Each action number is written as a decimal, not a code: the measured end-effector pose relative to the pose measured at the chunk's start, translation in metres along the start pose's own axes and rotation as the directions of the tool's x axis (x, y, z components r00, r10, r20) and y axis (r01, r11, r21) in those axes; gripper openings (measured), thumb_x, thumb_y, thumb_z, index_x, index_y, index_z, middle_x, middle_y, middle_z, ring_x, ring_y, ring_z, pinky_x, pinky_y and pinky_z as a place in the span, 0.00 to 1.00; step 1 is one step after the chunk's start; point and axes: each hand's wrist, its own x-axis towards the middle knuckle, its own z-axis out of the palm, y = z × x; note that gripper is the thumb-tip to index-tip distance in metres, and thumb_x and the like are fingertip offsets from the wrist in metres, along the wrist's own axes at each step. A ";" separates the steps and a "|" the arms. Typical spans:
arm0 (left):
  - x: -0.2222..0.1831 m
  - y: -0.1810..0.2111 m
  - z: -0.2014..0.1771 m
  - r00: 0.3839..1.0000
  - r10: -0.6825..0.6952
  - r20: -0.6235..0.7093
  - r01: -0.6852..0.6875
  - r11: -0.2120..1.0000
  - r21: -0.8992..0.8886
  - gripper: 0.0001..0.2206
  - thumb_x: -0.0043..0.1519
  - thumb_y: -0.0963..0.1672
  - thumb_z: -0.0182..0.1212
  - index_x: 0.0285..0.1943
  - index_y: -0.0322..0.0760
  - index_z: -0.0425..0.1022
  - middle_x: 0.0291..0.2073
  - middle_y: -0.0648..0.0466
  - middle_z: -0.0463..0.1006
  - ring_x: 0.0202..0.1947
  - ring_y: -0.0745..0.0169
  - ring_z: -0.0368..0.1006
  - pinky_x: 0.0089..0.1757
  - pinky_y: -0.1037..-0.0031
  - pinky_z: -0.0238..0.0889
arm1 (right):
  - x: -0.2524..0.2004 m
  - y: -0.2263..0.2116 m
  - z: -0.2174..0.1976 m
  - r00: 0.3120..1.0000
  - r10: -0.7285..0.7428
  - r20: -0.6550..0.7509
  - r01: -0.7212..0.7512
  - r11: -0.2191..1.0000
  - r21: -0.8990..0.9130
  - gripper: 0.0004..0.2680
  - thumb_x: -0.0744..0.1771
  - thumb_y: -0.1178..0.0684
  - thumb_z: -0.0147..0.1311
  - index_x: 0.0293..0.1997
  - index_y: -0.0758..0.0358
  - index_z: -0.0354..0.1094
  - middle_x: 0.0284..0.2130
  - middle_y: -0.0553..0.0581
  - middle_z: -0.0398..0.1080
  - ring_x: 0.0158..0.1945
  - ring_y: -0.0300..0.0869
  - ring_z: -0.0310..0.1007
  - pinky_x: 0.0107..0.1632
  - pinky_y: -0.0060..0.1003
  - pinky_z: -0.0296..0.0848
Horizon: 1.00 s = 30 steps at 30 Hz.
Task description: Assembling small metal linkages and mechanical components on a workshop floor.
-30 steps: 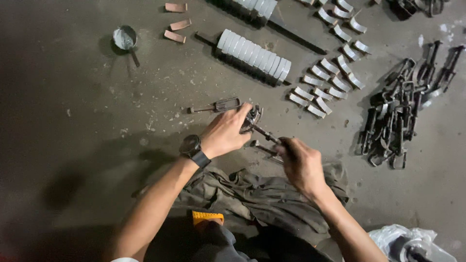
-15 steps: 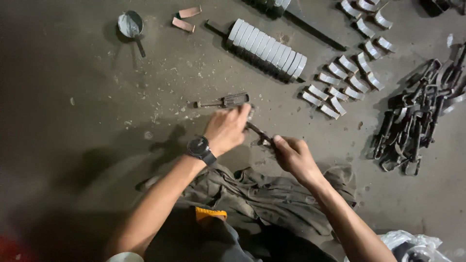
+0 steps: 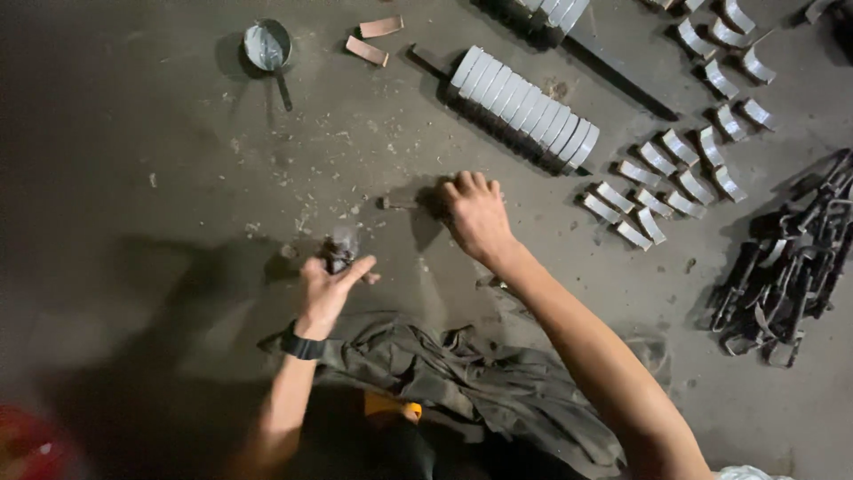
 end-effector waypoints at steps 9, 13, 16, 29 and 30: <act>0.033 -0.005 0.067 0.984 0.179 0.003 -0.179 0.982 0.065 0.19 0.54 0.44 0.74 0.50 0.29 0.75 0.41 0.46 0.82 0.39 0.59 0.79 0.42 0.65 0.74 | -0.059 0.021 -0.021 0.948 0.315 -0.045 -0.196 0.690 0.697 0.09 0.66 0.59 0.59 0.49 0.66 0.72 0.41 0.62 0.75 0.41 0.55 0.79 0.45 0.46 0.77; 0.091 -0.018 0.089 0.949 0.314 0.011 -0.302 0.904 0.302 0.30 0.52 0.46 0.78 0.57 0.23 0.70 0.48 0.43 0.80 0.48 0.53 0.76 0.49 0.62 0.70 | -0.081 0.019 -0.026 0.933 0.279 -0.229 -0.138 0.863 0.487 0.09 0.65 0.56 0.62 0.47 0.66 0.73 0.40 0.64 0.73 0.42 0.59 0.76 0.44 0.49 0.76; 0.108 -0.016 0.099 0.965 0.250 0.072 -0.260 0.911 0.320 0.33 0.53 0.48 0.78 0.61 0.20 0.69 0.50 0.42 0.80 0.51 0.49 0.76 0.52 0.62 0.70 | -0.095 0.004 -0.023 0.939 0.328 -0.099 -0.282 0.904 0.320 0.15 0.59 0.51 0.67 0.46 0.65 0.72 0.38 0.65 0.72 0.40 0.61 0.75 0.42 0.51 0.74; 0.072 -0.039 0.072 0.967 0.250 0.060 -0.251 0.873 0.417 0.27 0.53 0.46 0.78 0.53 0.22 0.73 0.42 0.42 0.82 0.37 0.54 0.79 0.38 0.65 0.75 | -0.084 0.023 0.002 0.810 0.557 0.183 -0.463 0.418 0.781 0.13 0.61 0.58 0.67 0.48 0.68 0.75 0.37 0.59 0.80 0.39 0.42 0.80 0.44 0.39 0.77; 0.065 -0.030 0.075 0.991 0.114 0.077 -0.131 0.954 0.268 0.23 0.54 0.46 0.75 0.51 0.24 0.74 0.38 0.47 0.83 0.31 0.60 0.80 0.33 0.69 0.76 | -0.083 0.024 0.005 0.812 0.532 0.241 -0.490 0.395 0.777 0.12 0.61 0.57 0.67 0.48 0.66 0.77 0.37 0.58 0.81 0.38 0.40 0.80 0.43 0.38 0.77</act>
